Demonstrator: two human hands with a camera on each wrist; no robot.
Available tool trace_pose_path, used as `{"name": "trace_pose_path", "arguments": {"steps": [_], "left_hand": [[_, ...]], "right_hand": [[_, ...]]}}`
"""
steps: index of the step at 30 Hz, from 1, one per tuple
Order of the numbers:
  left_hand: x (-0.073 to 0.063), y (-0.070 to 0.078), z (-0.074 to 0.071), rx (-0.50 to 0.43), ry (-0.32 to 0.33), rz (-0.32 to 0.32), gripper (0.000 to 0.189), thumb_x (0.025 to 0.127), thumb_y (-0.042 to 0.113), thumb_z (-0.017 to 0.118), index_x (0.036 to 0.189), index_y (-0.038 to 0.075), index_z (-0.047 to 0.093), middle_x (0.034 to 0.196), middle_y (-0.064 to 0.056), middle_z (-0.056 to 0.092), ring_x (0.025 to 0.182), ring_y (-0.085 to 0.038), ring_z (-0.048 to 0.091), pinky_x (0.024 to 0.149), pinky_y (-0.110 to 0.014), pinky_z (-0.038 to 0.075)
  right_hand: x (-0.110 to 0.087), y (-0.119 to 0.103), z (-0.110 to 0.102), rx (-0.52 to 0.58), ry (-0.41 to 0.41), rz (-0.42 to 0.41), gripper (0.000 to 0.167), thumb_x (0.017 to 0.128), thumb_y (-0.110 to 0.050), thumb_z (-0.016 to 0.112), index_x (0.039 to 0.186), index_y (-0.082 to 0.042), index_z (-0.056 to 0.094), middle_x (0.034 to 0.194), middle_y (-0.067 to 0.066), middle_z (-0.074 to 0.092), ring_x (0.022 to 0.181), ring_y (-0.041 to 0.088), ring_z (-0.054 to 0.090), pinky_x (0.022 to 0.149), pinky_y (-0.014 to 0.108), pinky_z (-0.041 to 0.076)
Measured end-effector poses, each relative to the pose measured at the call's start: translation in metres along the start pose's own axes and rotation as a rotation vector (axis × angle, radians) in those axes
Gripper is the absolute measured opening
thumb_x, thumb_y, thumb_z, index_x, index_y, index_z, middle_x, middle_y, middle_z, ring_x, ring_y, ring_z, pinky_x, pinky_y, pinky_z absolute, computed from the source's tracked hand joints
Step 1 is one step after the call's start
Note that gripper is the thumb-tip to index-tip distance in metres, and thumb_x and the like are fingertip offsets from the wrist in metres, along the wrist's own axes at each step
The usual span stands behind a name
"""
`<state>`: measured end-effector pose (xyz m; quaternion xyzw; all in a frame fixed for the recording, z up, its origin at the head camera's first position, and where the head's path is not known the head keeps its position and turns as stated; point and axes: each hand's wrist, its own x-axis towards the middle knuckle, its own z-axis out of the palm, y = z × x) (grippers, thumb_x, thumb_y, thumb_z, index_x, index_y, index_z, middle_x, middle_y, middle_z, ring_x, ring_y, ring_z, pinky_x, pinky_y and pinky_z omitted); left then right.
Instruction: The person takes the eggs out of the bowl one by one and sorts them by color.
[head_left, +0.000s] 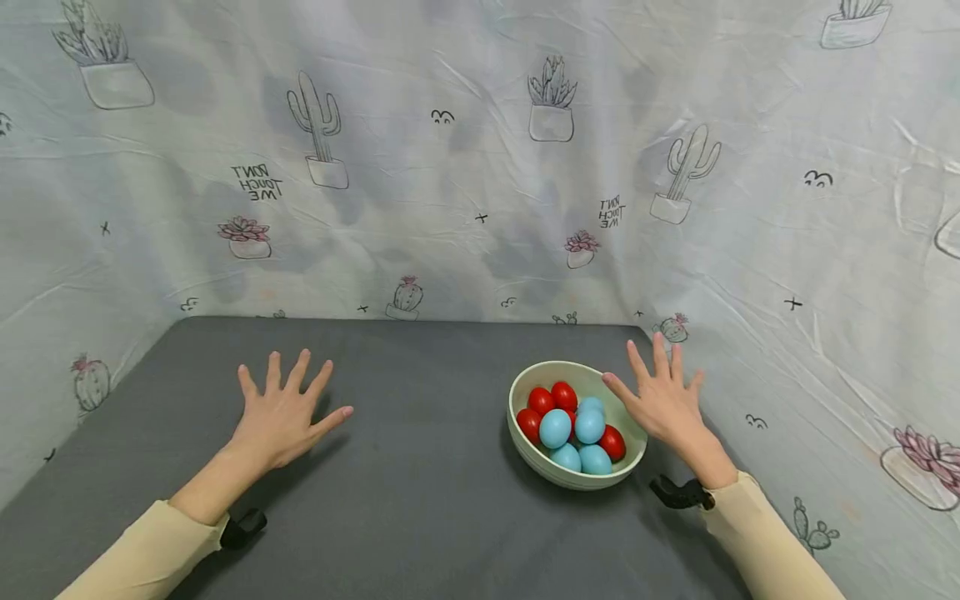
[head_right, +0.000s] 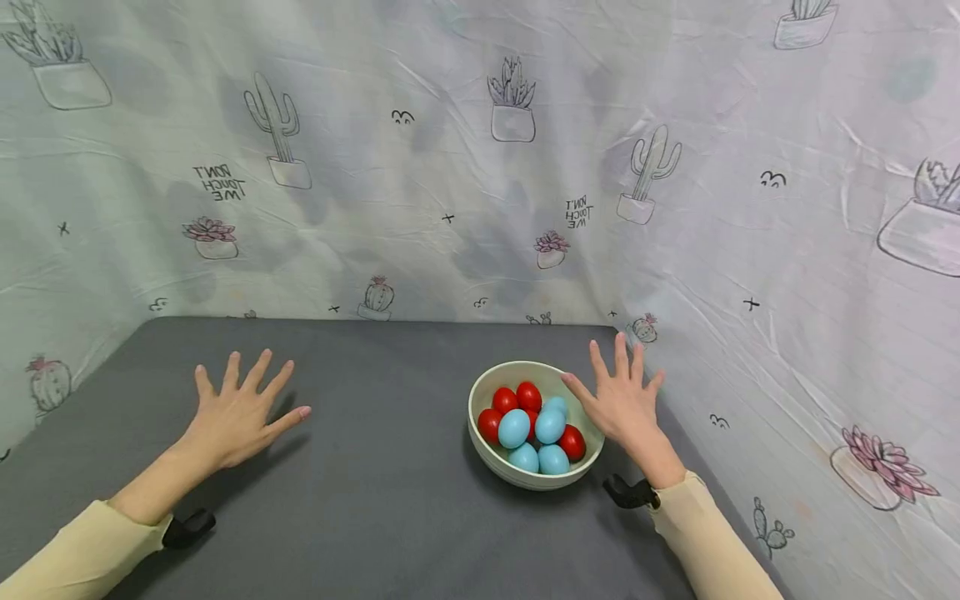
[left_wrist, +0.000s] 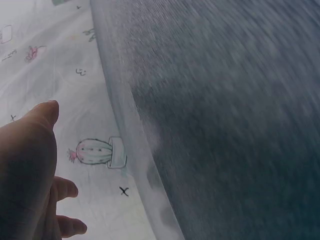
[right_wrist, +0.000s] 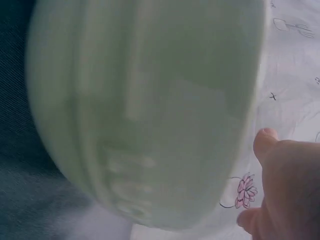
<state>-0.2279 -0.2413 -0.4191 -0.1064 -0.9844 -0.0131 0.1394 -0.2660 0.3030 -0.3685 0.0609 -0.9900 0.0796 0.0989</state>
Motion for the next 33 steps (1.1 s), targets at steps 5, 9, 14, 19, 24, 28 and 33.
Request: {"name": "trace_pose_path", "arguments": {"steps": [5,9,14,19,24,28,33], "left_hand": [[0.0,-0.002,-0.004,-0.011,-0.021,-0.026,0.094,0.091,0.077,0.036,0.153,0.006,0.034,0.154,-0.031,0.02,0.135,-0.063,0.005,0.095,-0.082,-0.011],[0.001,-0.002,-0.009,-0.032,-0.025,-0.043,0.095,0.091,0.076,0.037,0.154,0.005,0.033,0.154,-0.032,0.019,0.135,-0.064,0.004,0.094,-0.083,-0.01],[0.003,-0.001,-0.011,-0.03,-0.029,-0.045,0.096,0.091,0.077,0.036,0.154,0.005,0.031,0.154,-0.032,0.019,0.135,-0.064,0.004,0.094,-0.083,-0.01],[0.001,0.001,-0.01,-0.023,-0.045,-0.052,0.097,0.091,0.078,0.035,0.154,0.005,0.031,0.154,-0.033,0.019,0.134,-0.065,0.007,0.093,-0.083,-0.009],[-0.001,-0.003,-0.008,-0.019,-0.068,-0.066,0.098,0.09,0.079,0.033,0.154,0.005,0.031,0.153,-0.033,0.02,0.133,-0.066,0.009,0.093,-0.084,-0.008],[-0.003,-0.005,-0.008,-0.025,-0.068,-0.08,0.097,0.091,0.078,0.035,0.154,0.004,0.032,0.153,-0.034,0.021,0.132,-0.066,0.011,0.093,-0.084,-0.009],[-0.008,-0.007,-0.006,-0.041,-0.07,-0.075,0.096,0.092,0.076,0.035,0.153,0.002,0.033,0.152,-0.034,0.023,0.131,-0.066,0.016,0.092,-0.085,-0.006]], "right_hand": [[0.002,0.0,-0.004,-0.002,-0.04,0.008,0.09,0.095,-0.072,0.034,0.158,-0.009,0.019,0.159,0.028,-0.003,0.141,0.053,-0.008,0.098,0.081,-0.007],[0.0,-0.002,-0.003,0.008,-0.066,0.003,0.09,0.095,-0.072,0.033,0.158,-0.009,0.019,0.159,0.028,-0.003,0.141,0.053,-0.008,0.097,0.081,-0.008],[-0.003,-0.001,0.001,0.016,-0.088,-0.008,0.091,0.095,-0.073,0.032,0.158,-0.01,0.018,0.159,0.028,-0.003,0.141,0.054,-0.009,0.096,0.082,-0.008],[-0.007,0.003,0.002,0.046,-0.102,-0.009,0.089,0.096,-0.071,0.034,0.158,-0.01,0.018,0.16,0.026,-0.004,0.141,0.052,-0.013,0.097,0.081,-0.007],[-0.009,0.006,0.004,0.061,-0.118,-0.002,0.085,0.098,-0.067,0.033,0.158,-0.008,0.018,0.159,0.027,-0.004,0.141,0.053,-0.011,0.098,0.081,-0.006],[-0.007,0.006,0.006,0.094,-0.083,-0.036,0.078,0.102,-0.06,0.032,0.157,-0.006,0.022,0.159,0.029,0.003,0.141,0.054,-0.003,0.099,0.081,-0.001],[-0.004,0.009,0.008,0.195,0.0,-0.108,0.063,0.108,-0.043,0.032,0.151,0.002,0.033,0.155,0.033,0.016,0.14,0.054,0.011,0.102,0.078,0.009]]}}
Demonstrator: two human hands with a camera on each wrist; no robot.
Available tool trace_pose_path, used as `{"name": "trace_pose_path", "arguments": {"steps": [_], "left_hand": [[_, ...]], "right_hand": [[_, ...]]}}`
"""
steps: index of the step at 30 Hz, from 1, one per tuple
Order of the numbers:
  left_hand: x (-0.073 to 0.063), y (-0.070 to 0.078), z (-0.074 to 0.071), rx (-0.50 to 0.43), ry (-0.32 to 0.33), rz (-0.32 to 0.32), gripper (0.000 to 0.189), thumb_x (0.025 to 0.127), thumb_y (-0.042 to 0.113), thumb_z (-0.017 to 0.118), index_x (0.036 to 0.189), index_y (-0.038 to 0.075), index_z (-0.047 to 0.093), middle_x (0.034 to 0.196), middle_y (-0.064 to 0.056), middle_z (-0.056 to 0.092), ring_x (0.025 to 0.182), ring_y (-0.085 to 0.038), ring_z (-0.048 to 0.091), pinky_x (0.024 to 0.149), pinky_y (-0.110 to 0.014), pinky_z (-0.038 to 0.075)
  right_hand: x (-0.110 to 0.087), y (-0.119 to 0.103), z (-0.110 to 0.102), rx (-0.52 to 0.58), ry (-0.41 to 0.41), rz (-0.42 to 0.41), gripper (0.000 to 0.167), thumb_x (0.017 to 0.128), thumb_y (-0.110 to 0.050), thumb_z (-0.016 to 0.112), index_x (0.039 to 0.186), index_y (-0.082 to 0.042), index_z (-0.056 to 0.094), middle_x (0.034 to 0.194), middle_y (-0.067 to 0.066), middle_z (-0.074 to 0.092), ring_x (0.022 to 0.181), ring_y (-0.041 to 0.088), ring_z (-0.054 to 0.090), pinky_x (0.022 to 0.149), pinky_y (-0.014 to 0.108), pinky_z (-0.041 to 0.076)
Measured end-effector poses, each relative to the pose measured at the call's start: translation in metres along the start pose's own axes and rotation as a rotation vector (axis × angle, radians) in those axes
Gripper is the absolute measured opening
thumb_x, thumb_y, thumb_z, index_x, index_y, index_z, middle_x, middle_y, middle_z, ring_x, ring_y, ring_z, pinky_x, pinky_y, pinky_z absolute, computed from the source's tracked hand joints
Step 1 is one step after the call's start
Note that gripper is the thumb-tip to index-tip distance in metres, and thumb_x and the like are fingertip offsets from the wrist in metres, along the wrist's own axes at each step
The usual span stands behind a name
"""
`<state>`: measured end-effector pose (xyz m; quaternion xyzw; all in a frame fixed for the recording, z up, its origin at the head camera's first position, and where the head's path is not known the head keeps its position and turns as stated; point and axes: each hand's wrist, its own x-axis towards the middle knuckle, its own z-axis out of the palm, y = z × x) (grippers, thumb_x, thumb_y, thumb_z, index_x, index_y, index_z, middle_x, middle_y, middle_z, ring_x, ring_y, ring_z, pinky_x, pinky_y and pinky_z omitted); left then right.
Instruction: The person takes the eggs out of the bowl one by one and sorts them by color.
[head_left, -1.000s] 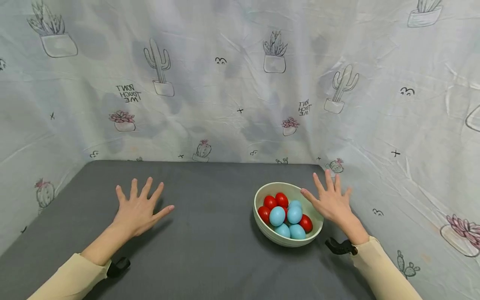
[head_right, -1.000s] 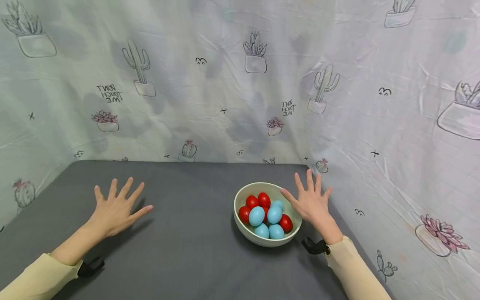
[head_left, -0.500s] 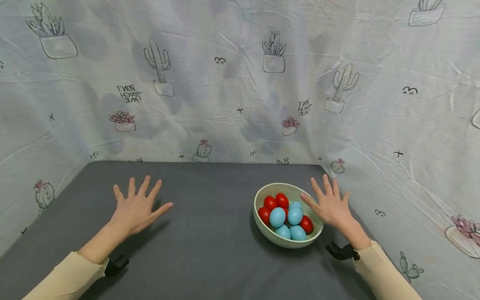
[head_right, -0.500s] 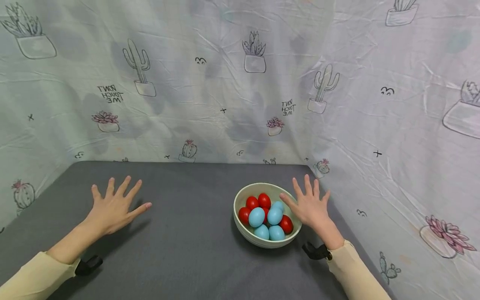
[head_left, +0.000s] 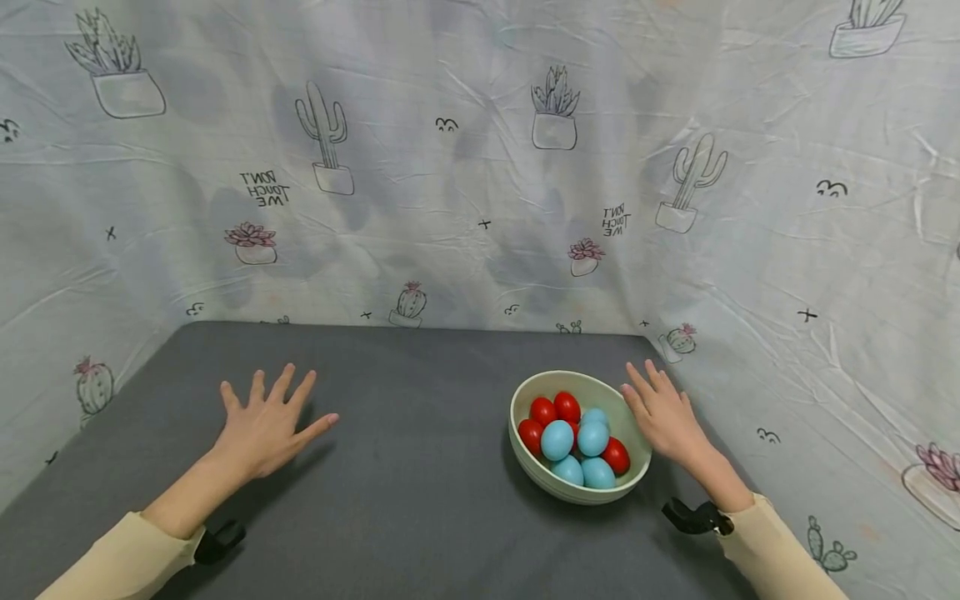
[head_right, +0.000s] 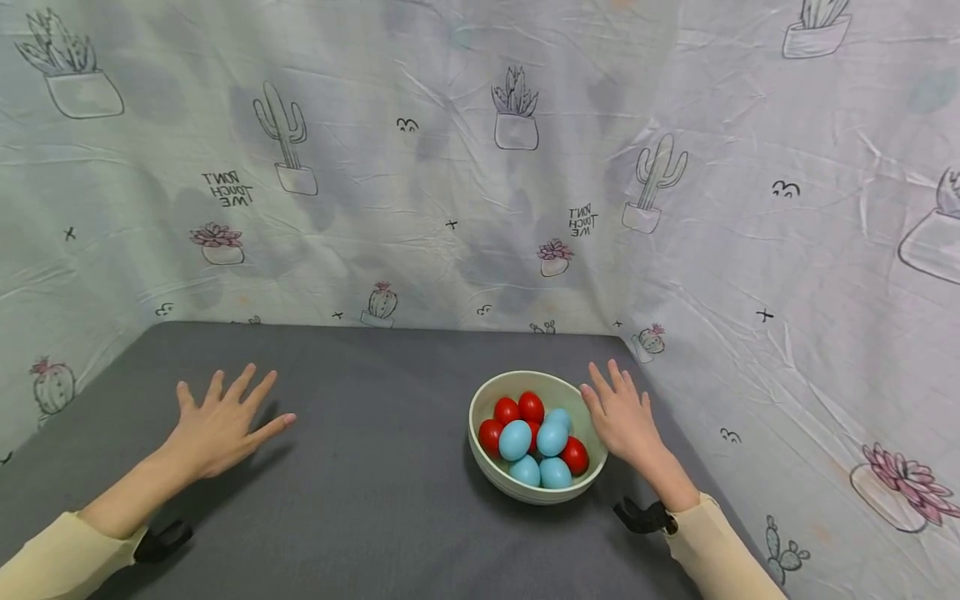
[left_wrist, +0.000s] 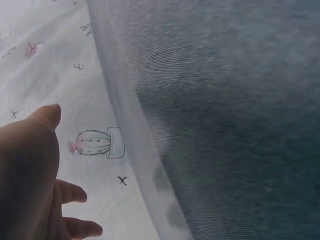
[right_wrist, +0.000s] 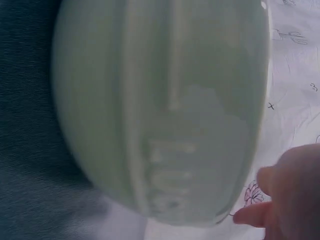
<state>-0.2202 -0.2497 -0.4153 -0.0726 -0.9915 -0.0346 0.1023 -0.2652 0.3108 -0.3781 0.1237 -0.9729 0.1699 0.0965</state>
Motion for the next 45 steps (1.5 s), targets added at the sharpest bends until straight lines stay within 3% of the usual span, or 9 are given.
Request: {"name": "trace_pose_path", "arguments": {"steps": [8,12,17,21,24,29,37,42,45], "left_hand": [[-0.003,0.001,0.005,-0.072,-0.008,0.039,0.089,0.095,0.071,0.039,0.151,0.001,0.037,0.151,-0.033,0.026,0.13,-0.064,0.022,0.094,-0.084,0.002],[-0.002,0.007,0.006,-0.138,-0.014,0.083,0.086,0.096,0.069,0.039,0.15,0.003,0.038,0.152,-0.03,0.028,0.132,-0.059,0.026,0.098,-0.081,0.007],[-0.001,0.021,0.004,-0.203,0.015,0.149,0.08,0.098,0.064,0.043,0.149,0.003,0.042,0.151,-0.027,0.032,0.132,-0.054,0.031,0.102,-0.076,0.017],[0.0,0.03,0.004,-0.274,0.036,0.185,0.074,0.099,0.058,0.047,0.147,0.002,0.044,0.151,-0.025,0.034,0.133,-0.051,0.033,0.104,-0.07,0.025],[0.004,0.04,0.004,-0.347,0.041,0.184,0.069,0.1,0.055,0.048,0.147,0.004,0.044,0.151,-0.021,0.036,0.134,-0.047,0.034,0.102,-0.067,0.031],[0.012,0.068,-0.002,-0.489,0.042,0.223,0.065,0.1,0.055,0.047,0.147,0.01,0.045,0.149,-0.015,0.04,0.135,-0.039,0.037,0.1,-0.063,0.038],[0.031,0.122,-0.016,-0.669,0.035,0.386,0.054,0.101,0.048,0.051,0.144,0.015,0.05,0.145,-0.004,0.047,0.134,-0.026,0.042,0.103,-0.053,0.04],[0.048,0.149,-0.019,-0.802,-0.008,0.479,0.047,0.101,0.038,0.057,0.141,0.013,0.053,0.14,-0.002,0.051,0.125,-0.021,0.051,0.099,-0.043,0.047],[0.057,0.162,-0.017,-0.906,-0.058,0.491,0.045,0.1,0.032,0.062,0.139,0.011,0.054,0.138,-0.003,0.053,0.121,-0.023,0.055,0.097,-0.039,0.049]], "right_hand": [[-0.006,0.008,-0.002,0.161,0.111,-0.109,0.046,0.108,-0.022,0.04,0.141,0.011,0.046,0.144,0.033,0.039,0.132,0.05,0.036,0.105,0.065,0.029],[-0.01,0.009,0.0,0.247,0.089,-0.046,0.043,0.108,-0.022,0.042,0.138,0.007,0.051,0.137,0.029,0.05,0.123,0.046,0.049,0.098,0.061,0.041],[-0.01,0.012,0.005,0.432,0.018,0.069,0.038,0.106,-0.016,0.045,0.136,0.006,0.055,0.132,0.026,0.056,0.114,0.038,0.057,0.088,0.049,0.052],[-0.011,0.014,0.009,0.589,-0.038,0.104,0.037,0.105,-0.011,0.046,0.135,0.008,0.055,0.132,0.026,0.056,0.116,0.037,0.056,0.087,0.037,0.054],[-0.011,0.015,0.01,0.629,-0.049,0.103,0.036,0.105,-0.009,0.046,0.135,0.009,0.054,0.133,0.026,0.055,0.118,0.037,0.055,0.087,0.031,0.054],[-0.012,0.016,0.011,0.65,-0.052,0.112,0.038,0.101,-0.001,0.045,0.136,0.009,0.053,0.135,0.026,0.054,0.122,0.038,0.052,0.088,0.029,0.052],[-0.015,0.018,0.011,0.719,-0.066,0.164,0.039,0.101,-0.001,0.047,0.139,0.007,0.05,0.136,0.025,0.053,0.123,0.037,0.05,0.095,0.042,0.049],[-0.015,0.018,0.01,0.759,-0.079,0.189,0.04,0.101,-0.002,0.047,0.14,0.006,0.05,0.138,0.025,0.052,0.124,0.036,0.05,0.097,0.043,0.049],[-0.014,0.019,0.009,0.774,-0.087,0.191,0.04,0.101,-0.002,0.047,0.14,0.006,0.05,0.137,0.025,0.052,0.123,0.036,0.051,0.096,0.039,0.05]]}}
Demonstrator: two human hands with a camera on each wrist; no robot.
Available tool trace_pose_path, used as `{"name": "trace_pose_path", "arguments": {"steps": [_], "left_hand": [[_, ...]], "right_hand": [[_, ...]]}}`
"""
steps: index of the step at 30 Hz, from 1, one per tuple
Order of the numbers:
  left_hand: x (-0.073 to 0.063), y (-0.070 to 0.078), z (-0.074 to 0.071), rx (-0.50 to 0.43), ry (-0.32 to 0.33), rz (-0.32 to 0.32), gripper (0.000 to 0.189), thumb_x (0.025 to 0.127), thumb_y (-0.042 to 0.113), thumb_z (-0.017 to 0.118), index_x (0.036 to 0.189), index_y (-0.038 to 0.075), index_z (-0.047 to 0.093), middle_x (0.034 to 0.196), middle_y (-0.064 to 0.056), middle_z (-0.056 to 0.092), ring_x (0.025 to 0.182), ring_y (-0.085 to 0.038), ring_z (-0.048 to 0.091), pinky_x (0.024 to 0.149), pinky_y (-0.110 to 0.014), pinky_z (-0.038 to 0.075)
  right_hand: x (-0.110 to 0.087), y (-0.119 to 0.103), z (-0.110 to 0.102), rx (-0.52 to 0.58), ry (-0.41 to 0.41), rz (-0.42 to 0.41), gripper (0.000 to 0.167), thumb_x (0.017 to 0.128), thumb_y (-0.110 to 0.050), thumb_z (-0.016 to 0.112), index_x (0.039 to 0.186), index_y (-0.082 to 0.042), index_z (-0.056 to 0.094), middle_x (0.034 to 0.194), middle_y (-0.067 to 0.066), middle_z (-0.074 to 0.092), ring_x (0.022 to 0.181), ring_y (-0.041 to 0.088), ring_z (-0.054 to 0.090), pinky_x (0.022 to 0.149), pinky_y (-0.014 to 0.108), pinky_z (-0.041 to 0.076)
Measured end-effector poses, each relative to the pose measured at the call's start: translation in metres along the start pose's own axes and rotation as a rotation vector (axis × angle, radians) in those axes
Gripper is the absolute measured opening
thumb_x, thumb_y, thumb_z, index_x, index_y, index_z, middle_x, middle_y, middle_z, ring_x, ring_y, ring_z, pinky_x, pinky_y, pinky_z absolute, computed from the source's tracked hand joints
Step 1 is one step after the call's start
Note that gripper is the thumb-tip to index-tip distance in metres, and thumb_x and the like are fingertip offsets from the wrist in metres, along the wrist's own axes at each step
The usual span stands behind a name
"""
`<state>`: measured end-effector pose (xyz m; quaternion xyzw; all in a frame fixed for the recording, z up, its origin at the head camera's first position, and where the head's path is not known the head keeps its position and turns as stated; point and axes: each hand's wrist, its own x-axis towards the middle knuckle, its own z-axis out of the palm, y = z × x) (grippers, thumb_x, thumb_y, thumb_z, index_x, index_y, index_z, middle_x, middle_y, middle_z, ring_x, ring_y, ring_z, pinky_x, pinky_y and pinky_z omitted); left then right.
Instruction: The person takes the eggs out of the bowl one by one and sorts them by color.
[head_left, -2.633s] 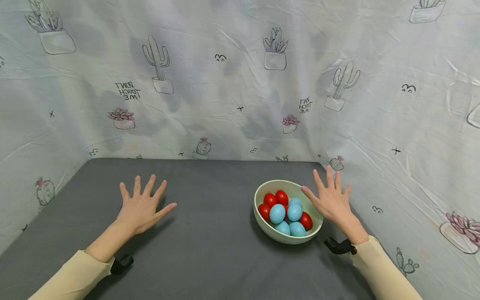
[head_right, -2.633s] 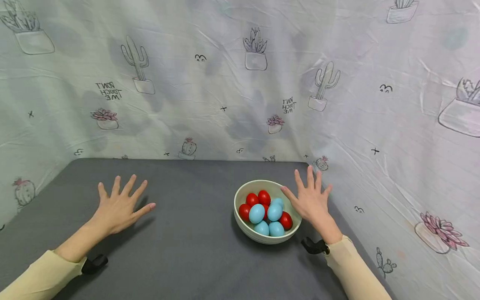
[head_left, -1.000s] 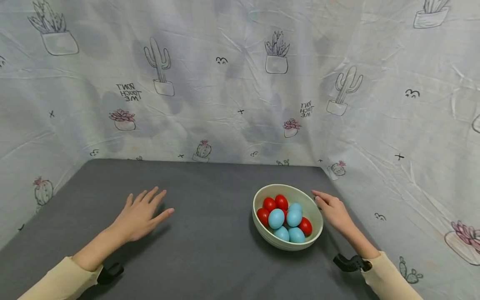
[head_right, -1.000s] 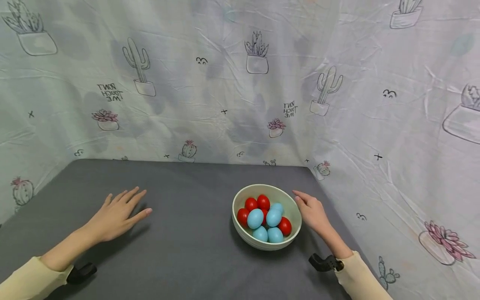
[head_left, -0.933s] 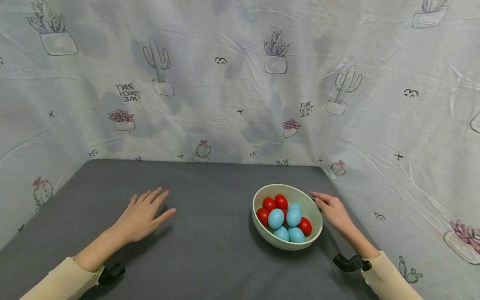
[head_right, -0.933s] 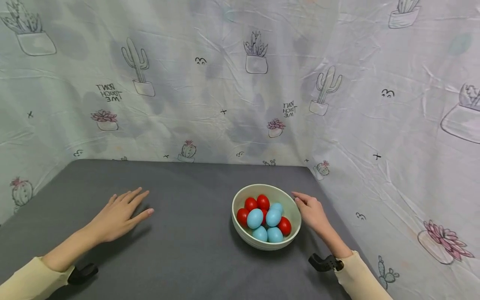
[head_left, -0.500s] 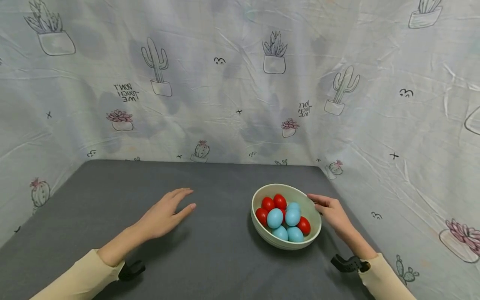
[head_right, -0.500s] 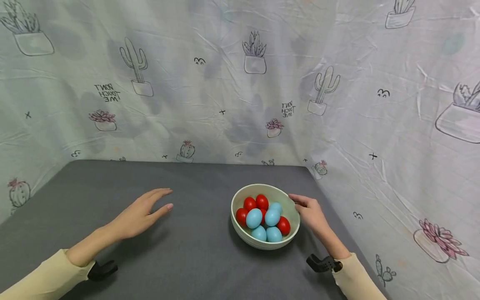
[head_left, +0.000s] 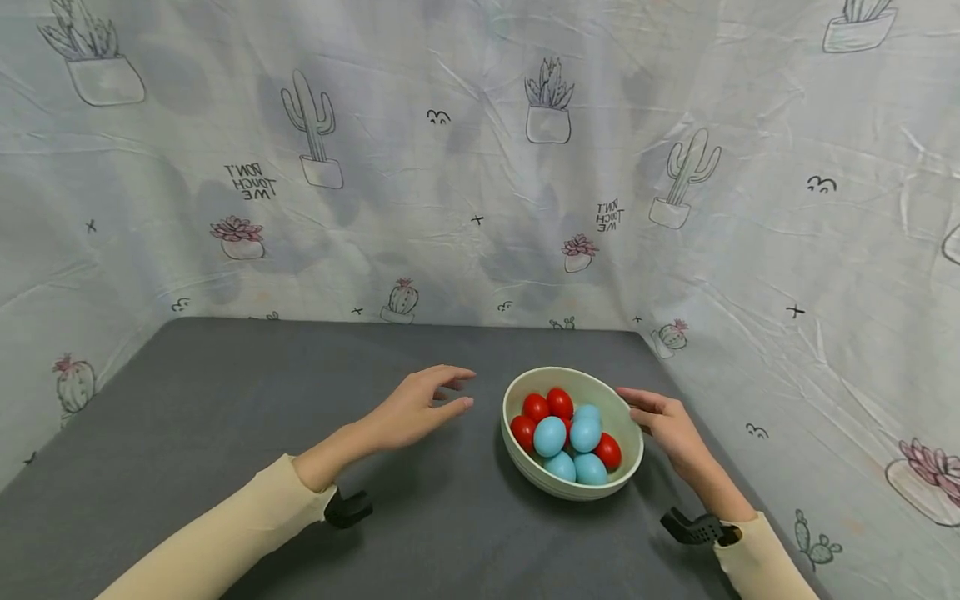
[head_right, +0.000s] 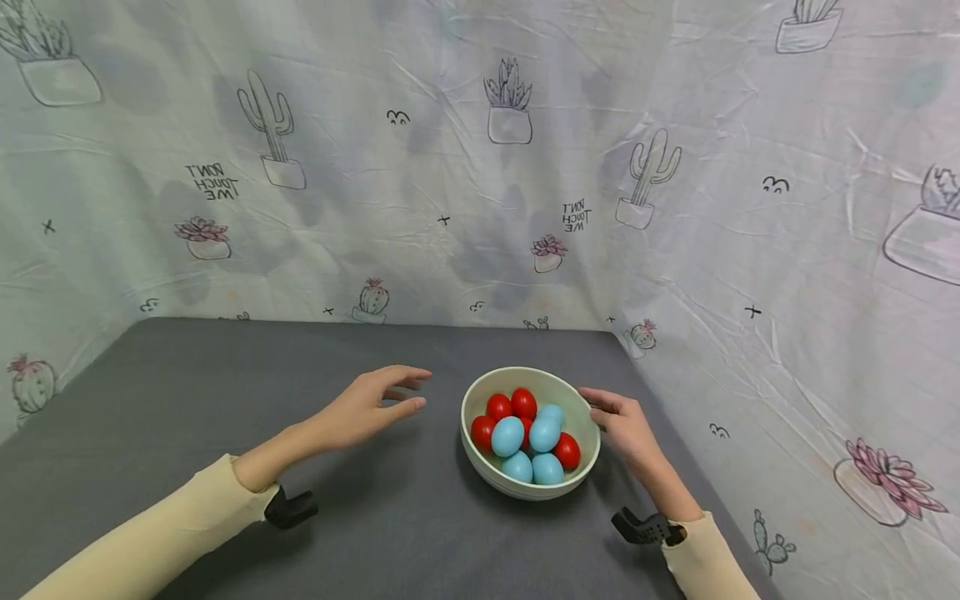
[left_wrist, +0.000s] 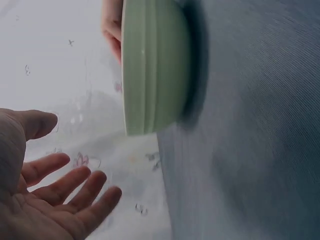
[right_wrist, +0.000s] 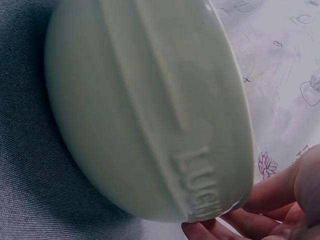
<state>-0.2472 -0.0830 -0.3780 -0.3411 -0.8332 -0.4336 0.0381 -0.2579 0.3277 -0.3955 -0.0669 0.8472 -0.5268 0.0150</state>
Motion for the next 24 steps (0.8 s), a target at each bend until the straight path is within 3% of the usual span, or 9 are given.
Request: {"name": "trace_pose_path", "arguments": {"steps": [7,13,18,24], "left_hand": [[0.032,0.006,0.03,-0.266,-0.043,-0.034,0.049,0.092,0.022,0.073,0.137,0.009,0.056,0.13,-0.003,0.059,0.116,-0.024,0.059,0.093,-0.029,0.051],[0.054,0.012,0.051,-0.437,-0.195,-0.026,0.056,0.085,0.01,0.079,0.136,0.005,0.057,0.127,-0.008,0.062,0.113,-0.032,0.061,0.089,-0.028,0.053],[0.07,0.015,0.058,-0.494,-0.316,-0.023,0.057,0.083,0.003,0.08,0.136,0.003,0.057,0.132,-0.019,0.058,0.113,-0.031,0.062,0.091,-0.029,0.053],[0.08,0.012,0.062,-0.454,-0.392,-0.023,0.056,0.083,0.001,0.08,0.134,-0.001,0.058,0.133,-0.019,0.057,0.118,-0.028,0.059,0.094,-0.033,0.051]], "right_hand": [[0.001,0.004,-0.001,0.028,0.001,0.013,0.04,0.102,-0.004,0.048,0.14,0.006,0.05,0.138,0.024,0.052,0.122,0.033,0.052,0.093,0.032,0.051],[0.001,0.008,-0.001,0.045,-0.007,0.002,0.04,0.103,-0.005,0.048,0.141,0.005,0.05,0.139,0.024,0.05,0.123,0.034,0.052,0.092,0.029,0.051],[0.0,0.01,0.0,0.053,-0.005,-0.004,0.04,0.103,-0.005,0.047,0.141,0.005,0.049,0.139,0.024,0.05,0.123,0.033,0.051,0.092,0.027,0.051],[-0.001,0.009,-0.001,0.058,-0.007,-0.001,0.04,0.103,-0.005,0.047,0.141,0.005,0.049,0.139,0.024,0.05,0.121,0.031,0.054,0.092,0.029,0.051]]}}
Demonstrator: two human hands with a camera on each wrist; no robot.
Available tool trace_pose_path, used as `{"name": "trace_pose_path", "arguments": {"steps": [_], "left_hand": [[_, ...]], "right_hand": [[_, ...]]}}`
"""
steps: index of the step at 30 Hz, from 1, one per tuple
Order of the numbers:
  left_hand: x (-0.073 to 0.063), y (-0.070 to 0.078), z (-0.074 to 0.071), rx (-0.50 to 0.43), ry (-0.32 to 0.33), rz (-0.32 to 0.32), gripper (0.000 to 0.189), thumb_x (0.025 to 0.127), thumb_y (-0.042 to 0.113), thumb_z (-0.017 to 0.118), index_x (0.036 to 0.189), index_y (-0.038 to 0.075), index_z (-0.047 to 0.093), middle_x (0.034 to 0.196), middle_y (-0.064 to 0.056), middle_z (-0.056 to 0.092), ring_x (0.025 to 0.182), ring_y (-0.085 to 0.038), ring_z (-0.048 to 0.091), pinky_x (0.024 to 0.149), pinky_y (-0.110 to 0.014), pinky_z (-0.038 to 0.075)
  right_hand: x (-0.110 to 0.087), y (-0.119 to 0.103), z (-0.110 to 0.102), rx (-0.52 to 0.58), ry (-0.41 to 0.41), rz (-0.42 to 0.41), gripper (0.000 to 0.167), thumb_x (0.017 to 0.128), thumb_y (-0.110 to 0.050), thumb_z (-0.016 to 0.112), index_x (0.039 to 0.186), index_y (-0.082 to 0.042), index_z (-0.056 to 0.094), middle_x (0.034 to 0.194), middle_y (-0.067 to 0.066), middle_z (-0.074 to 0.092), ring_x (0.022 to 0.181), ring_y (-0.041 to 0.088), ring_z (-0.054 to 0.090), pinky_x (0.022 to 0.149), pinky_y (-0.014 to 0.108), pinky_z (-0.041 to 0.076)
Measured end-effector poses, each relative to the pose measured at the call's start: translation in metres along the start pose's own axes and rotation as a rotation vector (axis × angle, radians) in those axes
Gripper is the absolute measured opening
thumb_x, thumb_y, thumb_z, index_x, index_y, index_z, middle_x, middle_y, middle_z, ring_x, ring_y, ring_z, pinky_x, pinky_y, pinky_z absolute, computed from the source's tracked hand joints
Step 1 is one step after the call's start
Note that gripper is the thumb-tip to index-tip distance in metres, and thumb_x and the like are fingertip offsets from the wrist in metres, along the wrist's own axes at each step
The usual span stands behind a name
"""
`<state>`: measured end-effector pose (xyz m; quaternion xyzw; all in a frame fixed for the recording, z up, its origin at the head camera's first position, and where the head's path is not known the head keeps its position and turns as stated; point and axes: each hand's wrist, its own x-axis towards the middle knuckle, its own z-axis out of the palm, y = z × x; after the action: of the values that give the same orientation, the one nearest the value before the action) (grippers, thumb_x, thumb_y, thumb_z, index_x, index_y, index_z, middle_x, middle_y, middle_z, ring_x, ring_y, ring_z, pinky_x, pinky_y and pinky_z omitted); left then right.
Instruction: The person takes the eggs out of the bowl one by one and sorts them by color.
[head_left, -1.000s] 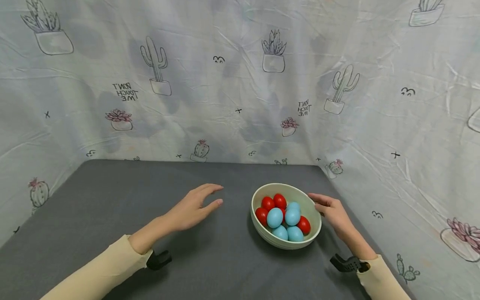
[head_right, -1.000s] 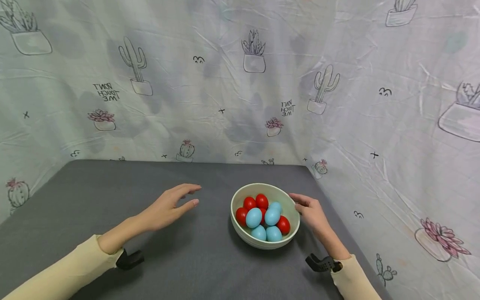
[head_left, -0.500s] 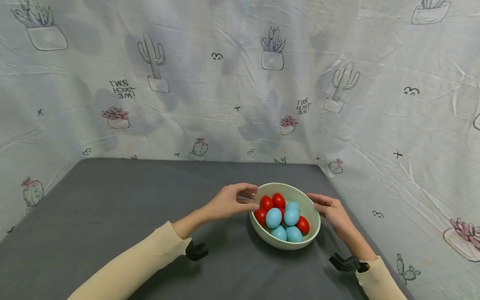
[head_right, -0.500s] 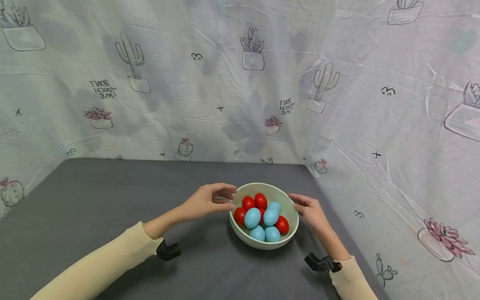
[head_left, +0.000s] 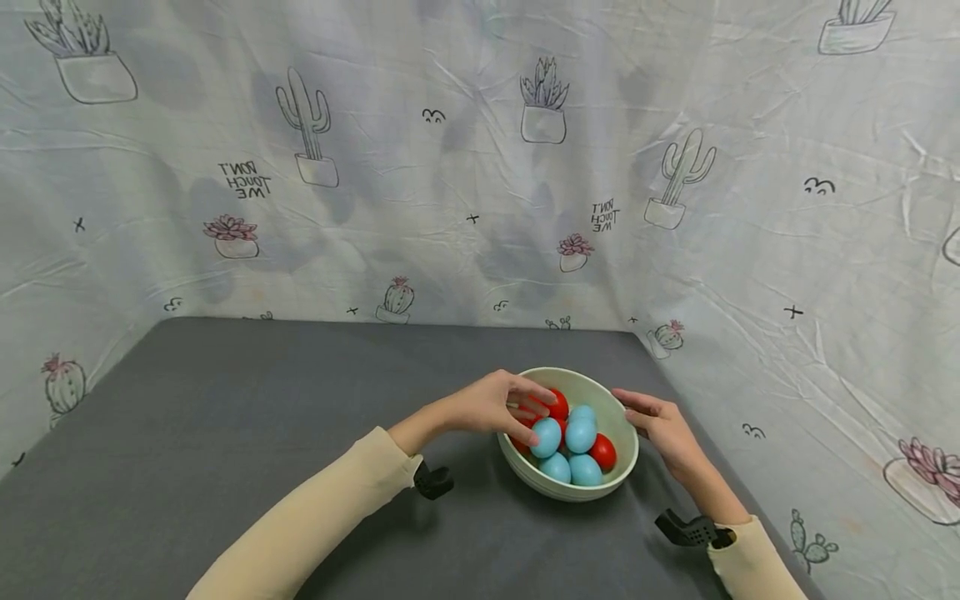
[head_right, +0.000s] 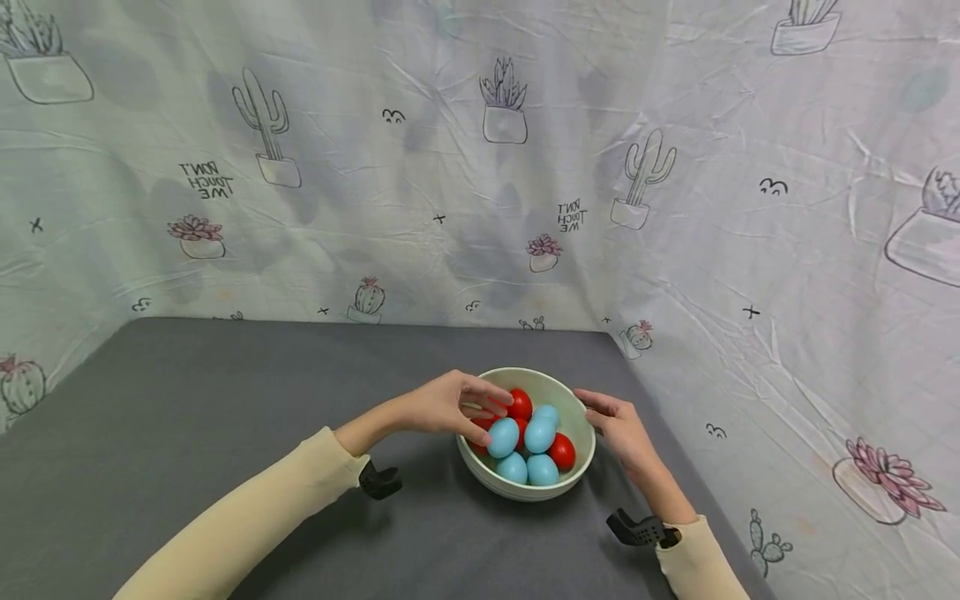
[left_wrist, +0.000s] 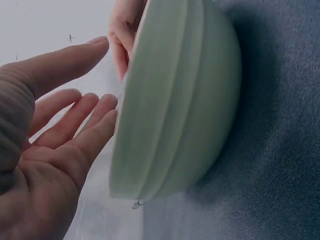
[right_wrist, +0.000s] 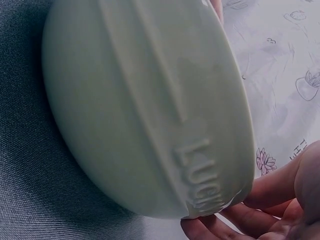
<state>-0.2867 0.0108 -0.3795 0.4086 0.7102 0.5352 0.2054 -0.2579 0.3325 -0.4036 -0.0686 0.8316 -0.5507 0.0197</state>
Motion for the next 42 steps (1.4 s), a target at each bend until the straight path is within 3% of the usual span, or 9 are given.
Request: {"name": "trace_pose_path", "arguments": {"steps": [12,15,19,24,30,35,42], "left_hand": [[0.014,-0.013,0.003,0.027,-0.096,-0.063,0.061,0.082,-0.004,0.078,0.137,-0.004,0.053,0.137,-0.017,0.055,0.12,-0.018,0.057,0.096,-0.026,0.048],[0.018,-0.01,0.003,0.097,-0.135,-0.078,0.058,0.081,-0.005,0.079,0.135,-0.002,0.057,0.134,-0.012,0.058,0.116,-0.013,0.059,0.095,-0.025,0.049],[0.022,-0.006,0.003,0.254,-0.196,-0.049,0.053,0.079,-0.001,0.081,0.129,0.001,0.063,0.126,-0.003,0.063,0.109,-0.007,0.061,0.091,-0.021,0.05],[0.027,-0.001,0.004,0.377,-0.254,-0.048,0.048,0.079,0.007,0.085,0.123,0.002,0.068,0.115,0.002,0.068,0.099,-0.002,0.063,0.084,-0.017,0.051],[0.032,0.0,0.003,0.37,-0.324,-0.087,0.044,0.079,0.008,0.084,0.12,0.0,0.07,0.107,0.005,0.07,0.095,-0.003,0.065,0.082,-0.016,0.052],[0.039,0.002,0.007,0.349,-0.425,-0.118,0.045,0.083,0.004,0.08,0.125,-0.001,0.066,0.115,0.002,0.068,0.103,-0.002,0.062,0.087,-0.017,0.05],[0.049,0.0,0.017,0.435,-0.562,-0.148,0.043,0.091,0.012,0.073,0.133,0.008,0.063,0.124,0.008,0.064,0.109,0.004,0.056,0.093,-0.013,0.044]], "right_hand": [[-0.001,0.001,0.0,0.023,-0.007,-0.002,0.04,0.103,-0.007,0.048,0.142,0.006,0.048,0.14,0.026,0.049,0.119,0.03,0.056,0.091,0.028,0.052],[-0.002,0.0,-0.001,0.013,-0.006,-0.004,0.04,0.103,-0.007,0.048,0.142,0.006,0.048,0.14,0.025,0.049,0.12,0.031,0.055,0.092,0.03,0.052],[-0.003,-0.002,-0.002,0.007,-0.009,-0.006,0.04,0.104,-0.007,0.048,0.142,0.006,0.048,0.14,0.026,0.049,0.121,0.033,0.054,0.093,0.031,0.051],[-0.002,-0.002,0.0,0.002,-0.01,-0.006,0.04,0.104,-0.007,0.047,0.142,0.006,0.047,0.14,0.026,0.049,0.122,0.033,0.053,0.092,0.029,0.051],[-0.002,-0.003,0.001,0.001,-0.008,-0.005,0.04,0.103,-0.006,0.047,0.142,0.006,0.047,0.14,0.026,0.048,0.121,0.033,0.054,0.091,0.028,0.051],[-0.002,-0.001,0.001,0.008,-0.01,-0.008,0.04,0.103,-0.006,0.047,0.142,0.006,0.047,0.14,0.025,0.048,0.12,0.031,0.055,0.092,0.029,0.051],[-0.002,0.0,0.002,0.005,-0.017,-0.026,0.04,0.104,-0.007,0.047,0.143,0.005,0.047,0.14,0.024,0.049,0.121,0.034,0.053,0.095,0.036,0.05]]}}
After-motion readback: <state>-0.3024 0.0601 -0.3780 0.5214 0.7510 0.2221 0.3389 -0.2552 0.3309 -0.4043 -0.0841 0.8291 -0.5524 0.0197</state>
